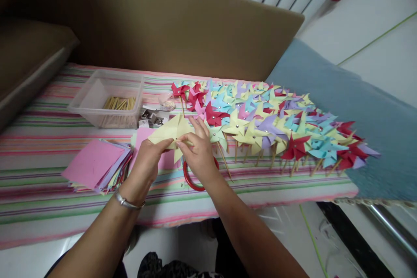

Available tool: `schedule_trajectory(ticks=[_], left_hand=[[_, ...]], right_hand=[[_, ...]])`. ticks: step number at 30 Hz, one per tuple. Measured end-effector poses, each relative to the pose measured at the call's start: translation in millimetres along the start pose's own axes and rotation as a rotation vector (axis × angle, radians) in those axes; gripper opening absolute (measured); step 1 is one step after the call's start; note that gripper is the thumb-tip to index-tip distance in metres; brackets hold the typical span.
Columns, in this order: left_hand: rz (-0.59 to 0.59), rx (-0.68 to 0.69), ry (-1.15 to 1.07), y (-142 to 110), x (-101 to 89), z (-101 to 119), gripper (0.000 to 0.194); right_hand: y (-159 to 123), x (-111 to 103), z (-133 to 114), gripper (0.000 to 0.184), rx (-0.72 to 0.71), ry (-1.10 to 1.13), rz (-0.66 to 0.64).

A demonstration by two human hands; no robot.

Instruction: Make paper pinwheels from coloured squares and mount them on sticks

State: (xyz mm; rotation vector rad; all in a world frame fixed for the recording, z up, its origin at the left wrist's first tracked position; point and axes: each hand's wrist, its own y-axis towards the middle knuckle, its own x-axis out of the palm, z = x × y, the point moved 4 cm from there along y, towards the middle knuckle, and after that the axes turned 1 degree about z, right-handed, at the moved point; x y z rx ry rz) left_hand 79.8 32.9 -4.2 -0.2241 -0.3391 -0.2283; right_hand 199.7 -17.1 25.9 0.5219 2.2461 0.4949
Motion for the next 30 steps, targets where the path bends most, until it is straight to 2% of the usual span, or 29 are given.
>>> schedule_trajectory(ticks=[4,9,14,17,21,24,27,28,30], left_hand=[[-0.041,0.003,-0.019,-1.9,2.6,1.7,0.021],[-0.018,-0.01,-0.058,-2.5,0.4,1.6,0.021],[-0.048,-0.02,-0.08,-1.6,-0.6,1.0,0.015],[-0.074,-0.03,-0.109,-2.6,0.5,1.9,0.02],[-0.127,-0.011,-0.079,-4.8,4.1,4.0,0.037],[-0.069,-0.008,-0.042,-4.0,1.7,2.3,0.045],[-0.004,-0.022,-0.005,-1.5,-2.4,0.7,0.042],[0.013,-0.029,0.007,-0.7,-3.7,0.9,0.041],[0.038,-0.056,0.032,0.3,-5.6,2.0,0.039]], right_hand=[[1.0,-0.2,1.4,0.008,0.055,0.006,0.01],[1.1,1.7,1.9,0.005,0.08,0.005,-0.004],[1.4,2.9,2.1,0.007,0.116,0.006,-0.01],[2.6,2.9,3.2,0.007,0.135,0.017,-0.007],[2.9,4.9,5.8,0.007,0.157,0.032,-0.001],[1.4,7.7,5.6,0.007,0.158,0.043,-0.01],[1.8,5.8,3.5,0.005,0.16,0.065,-0.027],[2.9,3.0,3.4,0.007,0.175,0.087,-0.021],[6.1,-4.1,5.8,0.024,0.243,0.172,-0.018]])
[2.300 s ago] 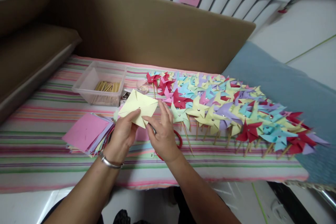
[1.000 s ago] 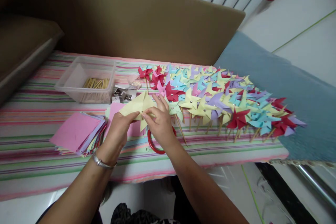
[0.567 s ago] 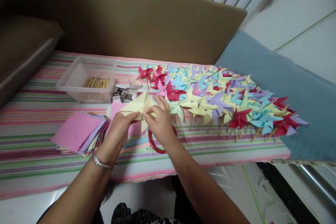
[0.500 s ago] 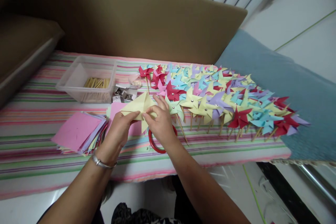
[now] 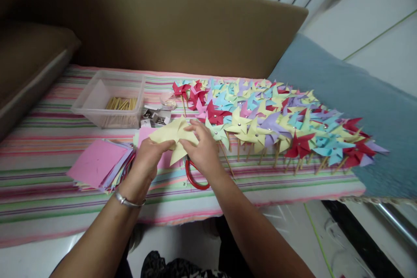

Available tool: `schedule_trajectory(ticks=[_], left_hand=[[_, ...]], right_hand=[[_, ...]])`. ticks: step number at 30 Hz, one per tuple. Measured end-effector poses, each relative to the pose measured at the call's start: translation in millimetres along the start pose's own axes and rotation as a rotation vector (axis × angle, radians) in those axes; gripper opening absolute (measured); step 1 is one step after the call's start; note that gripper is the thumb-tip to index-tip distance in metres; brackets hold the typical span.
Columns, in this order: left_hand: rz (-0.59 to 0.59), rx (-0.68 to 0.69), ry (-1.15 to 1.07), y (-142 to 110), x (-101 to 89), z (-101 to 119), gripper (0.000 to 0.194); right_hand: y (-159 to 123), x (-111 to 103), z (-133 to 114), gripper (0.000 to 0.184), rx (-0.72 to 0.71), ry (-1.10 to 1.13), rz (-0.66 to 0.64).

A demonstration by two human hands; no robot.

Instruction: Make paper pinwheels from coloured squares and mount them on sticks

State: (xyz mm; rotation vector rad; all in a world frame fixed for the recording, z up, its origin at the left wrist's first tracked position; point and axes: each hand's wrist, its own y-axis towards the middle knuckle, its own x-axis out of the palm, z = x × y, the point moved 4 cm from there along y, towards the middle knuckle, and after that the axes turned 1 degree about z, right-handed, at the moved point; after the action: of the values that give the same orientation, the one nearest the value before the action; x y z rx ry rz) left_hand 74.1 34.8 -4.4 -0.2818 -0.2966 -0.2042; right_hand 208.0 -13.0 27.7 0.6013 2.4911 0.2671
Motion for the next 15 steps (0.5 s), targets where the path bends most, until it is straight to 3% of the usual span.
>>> schedule_trajectory(ticks=[4,6,9,15], left_hand=[[-0.057,-0.052,0.066,-2.0,2.2,3.7,0.037],[-0.113,-0.068,0.114,-4.1,5.0,4.0,0.034],[-0.168,-0.103,0.167,-5.4,7.4,-0.1,0.031],[-0.145,-0.13,0.195,-2.6,6.0,-9.3,0.038]], right_hand=[[6.4,-7.3,9.6,0.067,0.231,0.252,-0.164],[6.2,-4.7,15.2,0.077,0.31,0.369,-0.287],[4.1,0.1,20.9,0.078,0.335,0.434,-0.384],[2.1,2.2,24.9,0.071,0.386,0.42,-0.379]])
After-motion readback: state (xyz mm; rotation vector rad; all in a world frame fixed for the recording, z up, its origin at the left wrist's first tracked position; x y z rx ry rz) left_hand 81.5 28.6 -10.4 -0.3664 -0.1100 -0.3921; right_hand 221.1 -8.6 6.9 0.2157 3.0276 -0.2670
